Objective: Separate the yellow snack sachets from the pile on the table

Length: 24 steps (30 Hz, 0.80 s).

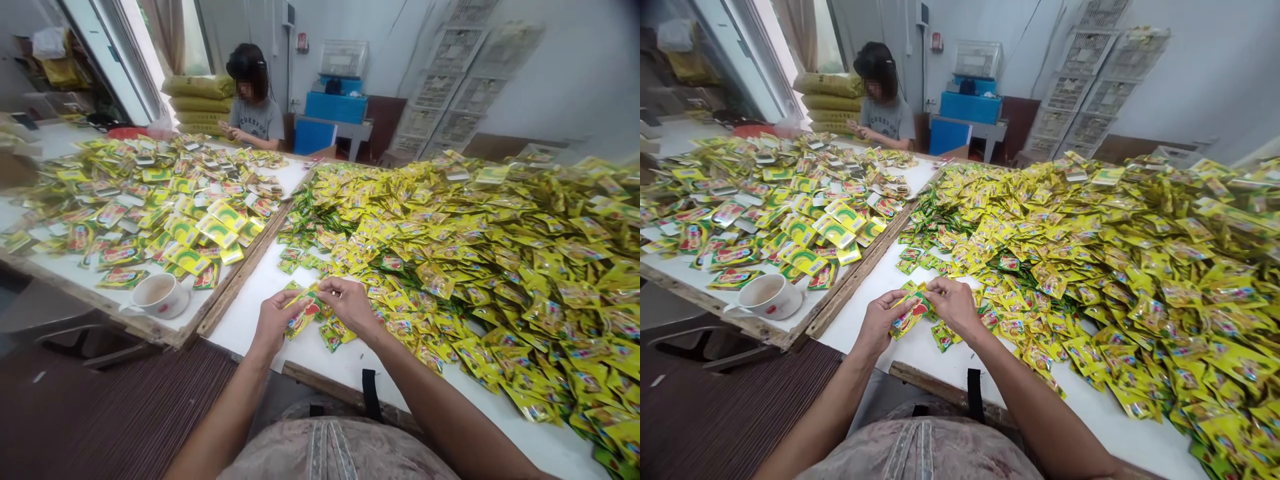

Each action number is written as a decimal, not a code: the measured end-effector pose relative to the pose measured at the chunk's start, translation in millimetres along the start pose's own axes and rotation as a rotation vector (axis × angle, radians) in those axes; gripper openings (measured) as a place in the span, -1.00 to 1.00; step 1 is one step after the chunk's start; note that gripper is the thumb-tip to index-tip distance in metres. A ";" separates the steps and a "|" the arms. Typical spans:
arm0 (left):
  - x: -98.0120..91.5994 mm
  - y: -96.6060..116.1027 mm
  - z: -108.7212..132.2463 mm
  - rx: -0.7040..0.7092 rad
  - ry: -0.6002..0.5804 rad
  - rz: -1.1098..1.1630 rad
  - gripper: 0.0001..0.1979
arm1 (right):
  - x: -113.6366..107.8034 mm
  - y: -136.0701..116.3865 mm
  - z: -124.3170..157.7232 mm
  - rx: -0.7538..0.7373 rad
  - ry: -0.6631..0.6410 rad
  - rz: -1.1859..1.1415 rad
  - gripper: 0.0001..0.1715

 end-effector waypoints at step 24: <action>-13.3 32.1 -31.8 0.080 -0.232 -0.704 -0.56 | 21.2 -1.0 -16.8 0.112 -0.021 -0.199 -0.81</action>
Point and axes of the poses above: each hand's wrist, its own z-axis away from the middle knuckle, its own x-axis out of the palm, y = z × x, the point moved 1 cm from there along -z, towards the middle knuckle, and after that the axes turned 2 degrees about -y, right-handed, at the moved point
